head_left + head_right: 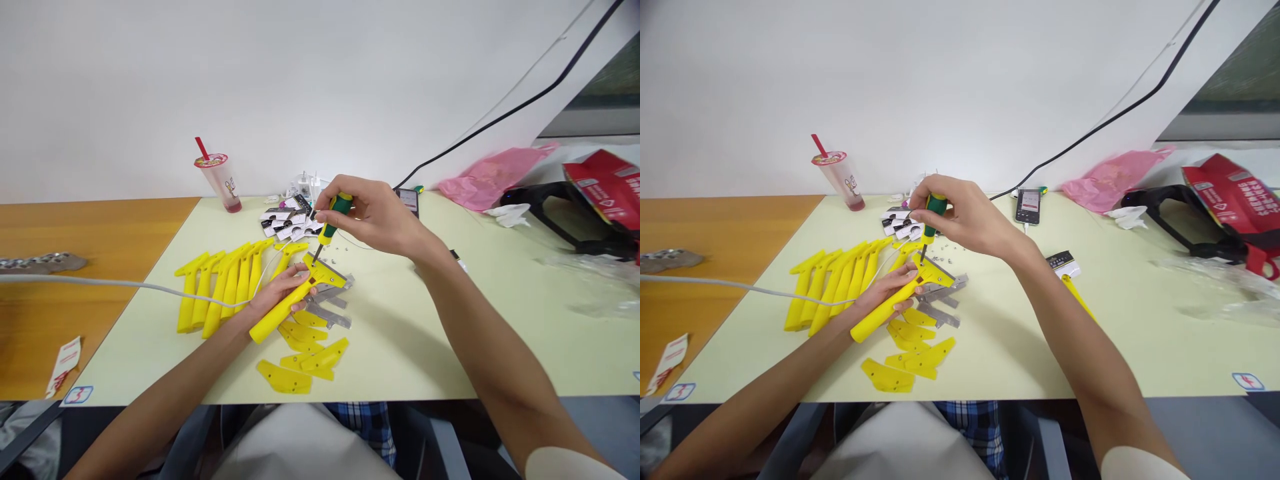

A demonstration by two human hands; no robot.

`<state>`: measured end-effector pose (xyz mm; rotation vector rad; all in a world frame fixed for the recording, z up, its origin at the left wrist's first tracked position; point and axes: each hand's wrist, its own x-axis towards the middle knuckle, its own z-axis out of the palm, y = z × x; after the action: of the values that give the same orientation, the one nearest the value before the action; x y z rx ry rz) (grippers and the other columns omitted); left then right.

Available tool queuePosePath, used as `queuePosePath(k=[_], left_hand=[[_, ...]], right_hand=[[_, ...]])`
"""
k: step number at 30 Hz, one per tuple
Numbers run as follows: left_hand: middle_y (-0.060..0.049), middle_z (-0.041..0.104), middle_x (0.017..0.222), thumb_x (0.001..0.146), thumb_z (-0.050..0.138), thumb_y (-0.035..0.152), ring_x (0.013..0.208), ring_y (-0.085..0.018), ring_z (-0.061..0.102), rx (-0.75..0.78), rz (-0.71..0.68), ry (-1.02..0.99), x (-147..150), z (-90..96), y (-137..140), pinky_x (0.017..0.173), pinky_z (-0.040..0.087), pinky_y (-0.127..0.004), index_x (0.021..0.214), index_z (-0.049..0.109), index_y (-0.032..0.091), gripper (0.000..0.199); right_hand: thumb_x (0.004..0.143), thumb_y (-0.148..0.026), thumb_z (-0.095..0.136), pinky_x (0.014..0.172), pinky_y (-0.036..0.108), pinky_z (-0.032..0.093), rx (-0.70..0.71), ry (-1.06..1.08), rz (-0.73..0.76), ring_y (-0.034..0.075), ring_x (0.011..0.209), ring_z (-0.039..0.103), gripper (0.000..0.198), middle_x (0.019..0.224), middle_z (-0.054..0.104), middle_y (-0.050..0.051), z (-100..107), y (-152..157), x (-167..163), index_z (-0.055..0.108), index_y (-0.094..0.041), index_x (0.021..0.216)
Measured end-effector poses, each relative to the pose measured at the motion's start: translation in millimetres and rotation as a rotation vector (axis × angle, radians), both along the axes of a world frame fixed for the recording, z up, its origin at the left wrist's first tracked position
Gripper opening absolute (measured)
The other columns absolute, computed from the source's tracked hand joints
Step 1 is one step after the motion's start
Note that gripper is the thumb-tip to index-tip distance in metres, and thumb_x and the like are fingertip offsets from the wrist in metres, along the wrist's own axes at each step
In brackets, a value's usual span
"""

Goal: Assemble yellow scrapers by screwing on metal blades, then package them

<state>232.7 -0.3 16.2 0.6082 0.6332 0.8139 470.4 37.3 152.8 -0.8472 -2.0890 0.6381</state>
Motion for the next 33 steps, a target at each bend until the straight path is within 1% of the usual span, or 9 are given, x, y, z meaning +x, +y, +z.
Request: queuePosePath(k=[4, 7, 11, 15, 17, 20, 23, 27, 33], left_hand=[[-0.008, 0.07, 0.103, 0.091, 0.086, 0.017, 0.081, -0.014, 0.074, -0.026, -0.024, -0.022, -2.0, -1.2, 1.9, 0.039, 0.045, -0.013, 0.116, 0.066, 0.017, 0.032], [-0.007, 0.07, 0.104, 0.09, 0.086, 0.016, 0.081, -0.014, 0.074, -0.057, -0.026, -0.027, -3.0, -1.5, 2.9, 0.038, 0.045, -0.013, 0.115, 0.064, 0.018, 0.034], [-0.006, 0.07, 0.099, 0.091, 0.085, 0.013, 0.08, -0.015, 0.075, -0.075, -0.021, -0.037, -2.8, -0.1, 2.7, 0.038, 0.045, -0.013, 0.114, 0.062, 0.019, 0.033], [-0.008, 0.071, 0.104, 0.093, 0.082, 0.013, 0.08, -0.015, 0.075, -0.064, -0.016, -0.037, -2.0, -0.7, 2.4, 0.037, 0.043, -0.013, 0.113, 0.063, 0.018, 0.028], [-0.008, 0.072, 0.104, 0.093, 0.082, 0.014, 0.079, -0.014, 0.074, -0.058, -0.016, -0.034, -2.3, -2.1, 2.8, 0.038, 0.043, -0.012, 0.113, 0.064, 0.017, 0.027], [-0.008, 0.071, 0.103, 0.093, 0.082, 0.014, 0.075, -0.013, 0.072, -0.062, -0.018, -0.025, -3.0, -3.0, 3.4, 0.038, 0.043, -0.012, 0.116, 0.064, 0.017, 0.029], [-0.008, 0.072, 0.106, 0.093, 0.082, 0.013, 0.077, -0.014, 0.074, -0.051, -0.015, -0.03, -3.1, -1.2, 3.3, 0.038, 0.043, -0.013, 0.116, 0.064, 0.018, 0.03], [-0.009, 0.072, 0.109, 0.095, 0.079, 0.014, 0.079, -0.014, 0.075, -0.034, -0.01, -0.034, -2.5, 0.7, 2.4, 0.039, 0.043, -0.012, 0.117, 0.064, 0.017, 0.027], [-0.008, 0.07, 0.103, 0.092, 0.083, 0.016, 0.076, -0.013, 0.073, -0.055, -0.001, 0.001, -3.4, -1.6, 2.6, 0.038, 0.041, -0.011, 0.119, 0.063, 0.018, 0.034]], right_hand=[[0.104, -0.054, 0.072, 0.074, 0.035, 0.055, 0.02, 0.034, 0.018, 0.022, 0.094, 0.07, 0.031, 0.109, 0.076, 0.007, -0.8, 0.5, -0.5, 0.074, -0.024, 0.104], [0.104, -0.057, 0.073, 0.071, 0.034, 0.054, 0.036, 0.07, 0.05, 0.021, 0.092, 0.069, 0.035, 0.106, 0.076, 0.008, -3.0, 3.2, -0.4, 0.075, -0.022, 0.104], [0.1, -0.062, 0.076, 0.068, 0.032, 0.052, 0.048, 0.107, 0.091, 0.02, 0.09, 0.068, 0.043, 0.105, 0.076, 0.01, -7.4, 8.5, -0.6, 0.076, -0.02, 0.104], [0.1, -0.064, 0.075, 0.067, 0.032, 0.051, 0.058, 0.102, 0.096, 0.02, 0.089, 0.067, 0.046, 0.105, 0.076, 0.01, -8.8, 9.7, -1.0, 0.076, -0.019, 0.105], [0.101, -0.063, 0.074, 0.068, 0.032, 0.05, 0.06, 0.095, 0.093, 0.019, 0.088, 0.066, 0.044, 0.106, 0.076, 0.01, -8.3, 8.7, -1.0, 0.076, -0.019, 0.106], [0.104, -0.056, 0.073, 0.068, 0.032, 0.05, 0.059, 0.086, 0.085, 0.018, 0.087, 0.065, 0.037, 0.106, 0.076, 0.009, -7.3, 6.8, -0.6, 0.076, -0.019, 0.106], [0.105, -0.05, 0.073, 0.068, 0.032, 0.05, 0.059, 0.077, 0.081, 0.017, 0.087, 0.065, 0.031, 0.107, 0.076, 0.009, -6.6, 5.8, -0.2, 0.076, -0.019, 0.106], [0.105, -0.049, 0.072, 0.069, 0.032, 0.05, 0.075, 0.064, 0.075, 0.018, 0.087, 0.065, 0.03, 0.106, 0.077, 0.009, -6.6, 6.2, -0.3, 0.076, -0.019, 0.106], [0.105, -0.052, 0.072, 0.069, 0.032, 0.049, 0.073, 0.067, 0.078, 0.018, 0.087, 0.064, 0.034, 0.106, 0.076, 0.008, -7.3, 7.0, -1.6, 0.076, -0.019, 0.106]])
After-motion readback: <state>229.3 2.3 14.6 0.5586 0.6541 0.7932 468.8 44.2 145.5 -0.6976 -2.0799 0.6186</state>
